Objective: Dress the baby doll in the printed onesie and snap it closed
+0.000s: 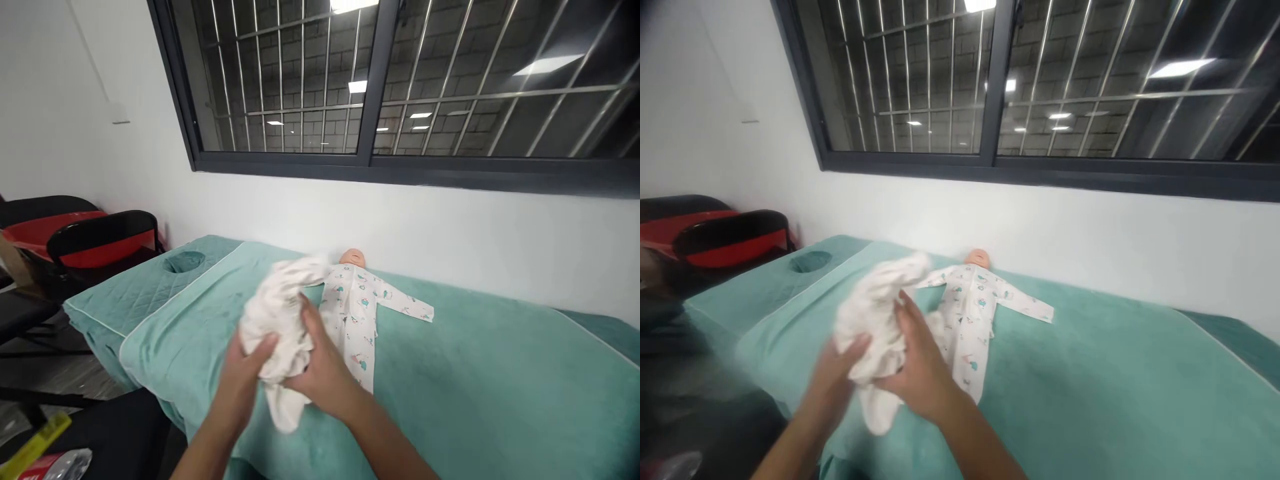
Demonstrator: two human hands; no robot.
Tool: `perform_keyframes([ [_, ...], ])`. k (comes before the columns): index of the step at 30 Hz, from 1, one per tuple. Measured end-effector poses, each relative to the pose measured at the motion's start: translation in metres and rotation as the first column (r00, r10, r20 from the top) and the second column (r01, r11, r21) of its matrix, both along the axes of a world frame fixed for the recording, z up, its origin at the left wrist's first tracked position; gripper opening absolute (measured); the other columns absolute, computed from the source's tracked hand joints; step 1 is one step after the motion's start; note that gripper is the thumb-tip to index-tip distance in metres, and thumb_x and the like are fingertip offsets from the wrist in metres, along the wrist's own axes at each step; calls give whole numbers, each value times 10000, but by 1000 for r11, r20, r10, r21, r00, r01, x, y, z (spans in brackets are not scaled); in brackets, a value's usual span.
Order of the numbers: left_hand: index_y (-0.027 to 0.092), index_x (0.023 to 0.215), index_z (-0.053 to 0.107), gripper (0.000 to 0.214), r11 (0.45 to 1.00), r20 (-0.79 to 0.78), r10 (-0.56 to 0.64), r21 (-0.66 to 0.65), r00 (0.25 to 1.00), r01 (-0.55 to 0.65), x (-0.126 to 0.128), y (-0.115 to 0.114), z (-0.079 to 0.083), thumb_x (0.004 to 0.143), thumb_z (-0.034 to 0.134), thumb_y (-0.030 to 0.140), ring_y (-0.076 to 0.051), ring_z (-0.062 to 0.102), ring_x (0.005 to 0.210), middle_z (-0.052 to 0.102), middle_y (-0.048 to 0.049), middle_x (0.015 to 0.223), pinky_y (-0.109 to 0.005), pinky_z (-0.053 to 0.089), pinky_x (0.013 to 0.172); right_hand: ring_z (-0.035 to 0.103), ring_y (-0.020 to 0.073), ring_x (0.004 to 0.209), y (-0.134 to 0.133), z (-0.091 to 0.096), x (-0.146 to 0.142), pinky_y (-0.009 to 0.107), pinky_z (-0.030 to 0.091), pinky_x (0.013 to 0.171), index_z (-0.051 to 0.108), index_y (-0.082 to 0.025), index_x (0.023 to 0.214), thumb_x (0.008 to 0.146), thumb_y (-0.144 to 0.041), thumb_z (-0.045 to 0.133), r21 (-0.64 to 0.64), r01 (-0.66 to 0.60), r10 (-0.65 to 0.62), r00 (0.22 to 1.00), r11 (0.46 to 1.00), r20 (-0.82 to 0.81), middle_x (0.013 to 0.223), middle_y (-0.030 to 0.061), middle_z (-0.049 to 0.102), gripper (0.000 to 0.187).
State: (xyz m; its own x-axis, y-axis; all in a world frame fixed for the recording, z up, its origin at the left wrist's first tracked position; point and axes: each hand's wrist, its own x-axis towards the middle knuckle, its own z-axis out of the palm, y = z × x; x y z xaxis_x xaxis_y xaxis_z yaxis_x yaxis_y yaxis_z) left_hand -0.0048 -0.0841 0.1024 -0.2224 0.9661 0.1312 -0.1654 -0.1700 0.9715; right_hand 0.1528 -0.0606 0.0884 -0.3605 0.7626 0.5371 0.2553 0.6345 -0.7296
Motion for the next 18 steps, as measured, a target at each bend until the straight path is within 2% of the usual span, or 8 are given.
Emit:
perform_keyframes([
  [3, 162, 1237, 626, 552, 886, 45, -464, 40, 885, 463, 54, 13, 10, 804, 647, 504, -291, 646, 1060, 697, -115, 1152, -402, 515, 926, 467, 311, 1291, 2, 15, 54, 476, 401, 1059, 455, -280, 1385, 757, -344, 689, 136, 299, -282, 951, 945, -129, 1396, 96, 495, 674],
  [5, 211, 1207, 648, 436, 805, -61, -587, 60, 807, 590, 73, 23, 8, 845, 625, 453, -260, 615, 1125, 661, -82, 1239, -371, 485, 974, 531, 311, 1196, 1, 26, 106, 474, 404, 1037, 589, -253, 1219, 733, -333, 654, 247, 476, -461, 879, 844, -120, 1251, 99, 587, 497],
  [8, 246, 1152, 663, 322, 844, -185, -516, 55, 836, 533, 82, 43, -9, 884, 577, 403, -225, 598, 1144, 648, -47, 1255, -352, 456, 1003, 546, 320, 1150, -1, 24, 183, 454, 427, 989, 617, -264, 1196, 656, -360, 646, 261, 723, -748, 663, 640, -1, 1219, 88, 601, 549],
  [11, 214, 1064, 676, 268, 939, -237, -319, 48, 917, 339, 83, 73, -35, 898, 531, 366, -214, 621, 1076, 687, -58, 1154, -362, 460, 986, 593, 339, 1064, 2, -13, 245, 480, 477, 877, 610, -296, 1246, 664, -406, 617, 203, 846, -858, 434, 493, 276, 1255, 101, 579, 593],
  [13, 201, 1039, 675, 246, 964, -278, -224, 78, 934, 255, 86, 98, -48, 891, 520, 321, -210, 625, 1054, 693, -64, 1126, -361, 471, 966, 618, 375, 1010, 6, -43, 274, 520, 494, 835, 654, -278, 1193, 617, -461, 671, 124, 823, -763, 443, 554, 471, 1181, 126, 626, 604],
  [15, 195, 1030, 676, 232, 963, -344, -172, 139, 923, 231, 93, 127, -57, 876, 513, 257, -206, 619, 1070, 690, -69, 1131, -360, 470, 967, 602, 414, 1070, 8, -59, 294, 570, 486, 847, 654, -303, 1205, 584, -544, 718, 37, 779, -653, 497, 626, 572, 1239, 123, 630, 669],
  [16, 193, 1032, 677, 237, 958, -374, -155, 168, 914, 231, 99, 142, -58, 868, 510, 227, -204, 615, 1078, 688, -73, 1135, -362, 466, 974, 610, 415, 1071, 9, -58, 301, 564, 504, 823, 645, -322, 1222, 549, -562, 755, -42, 755, -590, 544, 654, 597, 1288, 115, 615, 724],
  [18, 190, 1057, 675, 264, 951, -416, -133, 203, 900, 235, 113, 174, -59, 852, 507, 187, -202, 610, 1087, 682, -81, 1150, -373, 454, 996, 650, 400, 1008, 12, -41, 306, 525, 547, 746, 650, -353, 1210, 466, -555, 823, -174, 741, -535, 607, 649, 588, 1352, 95, 585, 790],
])
